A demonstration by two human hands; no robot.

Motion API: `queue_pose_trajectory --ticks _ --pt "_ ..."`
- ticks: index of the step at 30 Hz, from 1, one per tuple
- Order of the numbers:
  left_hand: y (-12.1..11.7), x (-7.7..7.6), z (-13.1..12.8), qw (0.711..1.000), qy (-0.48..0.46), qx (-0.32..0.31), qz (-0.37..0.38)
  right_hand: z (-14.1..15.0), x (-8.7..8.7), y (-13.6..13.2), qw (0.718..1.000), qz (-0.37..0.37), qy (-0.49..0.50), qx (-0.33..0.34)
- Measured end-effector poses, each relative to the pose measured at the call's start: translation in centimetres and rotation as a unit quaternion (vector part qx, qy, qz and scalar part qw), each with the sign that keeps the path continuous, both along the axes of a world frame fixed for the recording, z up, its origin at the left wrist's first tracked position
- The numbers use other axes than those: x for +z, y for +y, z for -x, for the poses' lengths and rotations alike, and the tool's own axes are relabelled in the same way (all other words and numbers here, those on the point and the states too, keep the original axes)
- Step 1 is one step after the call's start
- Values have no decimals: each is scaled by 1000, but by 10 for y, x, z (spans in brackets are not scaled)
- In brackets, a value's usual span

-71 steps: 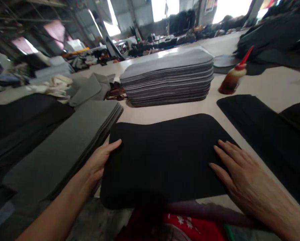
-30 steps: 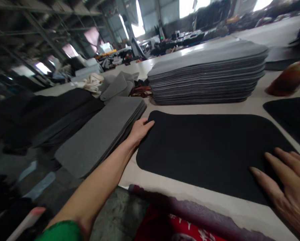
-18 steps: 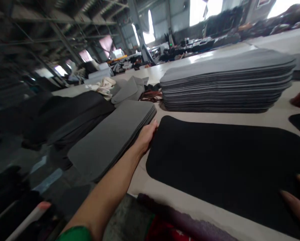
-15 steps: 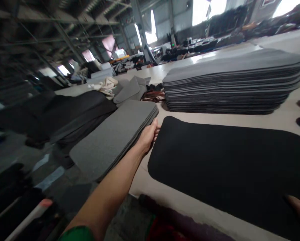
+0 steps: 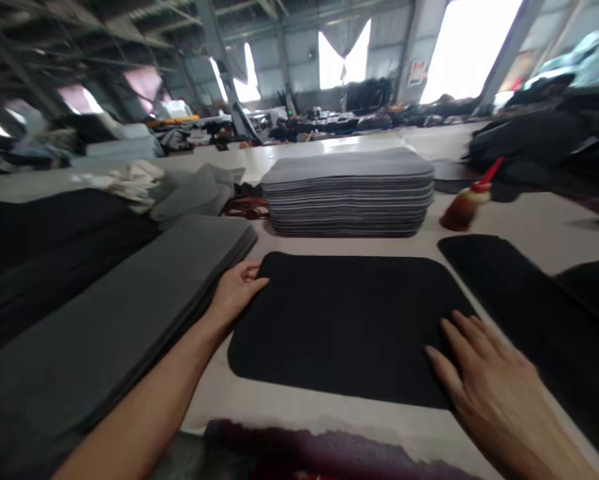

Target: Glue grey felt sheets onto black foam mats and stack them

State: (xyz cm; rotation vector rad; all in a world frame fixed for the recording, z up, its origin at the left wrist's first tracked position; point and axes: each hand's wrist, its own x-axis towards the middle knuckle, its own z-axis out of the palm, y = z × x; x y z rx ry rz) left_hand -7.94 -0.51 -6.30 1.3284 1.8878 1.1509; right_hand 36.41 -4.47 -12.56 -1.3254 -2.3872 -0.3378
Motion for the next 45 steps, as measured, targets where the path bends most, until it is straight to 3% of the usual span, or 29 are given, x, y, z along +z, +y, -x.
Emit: queue_pose_trajectory --ticks 2,5,7,9,14,18,20,23,27,32,34,37,42,45 --pt "2 1 3 999 44 10 2 17 15 -8 999 26 -8 -33" --pt "6 1 6 993 117 25 -4 24 34 -11 983 107 107 -106" --pt "6 2 7 986 162 41 -14 16 51 -12 945 184 235 -138" --pt "6 4 8 976 211 41 -29 0 72 -16 886 234 361 -172" --pt "-3 16 -2 924 368 -17 -103 -38 112 -29 780 169 554 -237" --pt "-29 27 -40 914 347 -159 -140 -51 121 -34 731 154 625 -226" --pt "-46 27 -69 901 337 -241 -130 -52 126 -33 726 152 638 -208" --pt "-65 17 -111 860 382 -335 -53 -46 138 -27 726 168 643 -175" --pt "-68 7 -144 817 446 -364 40 -31 156 -10 769 194 593 -139" --pt "-65 15 -148 796 455 -392 76 -18 170 20 809 237 524 -117" --pt "-65 17 -147 793 453 -399 81 -19 165 41 814 259 509 -106" --pt "-60 13 -145 793 443 -412 76 -25 144 88 827 255 481 -139" --pt "-51 -11 -135 791 439 -427 6 -35 105 178 832 210 467 -216" --pt "-54 -28 -138 799 474 -364 -65 -34 95 217 828 174 469 -253"
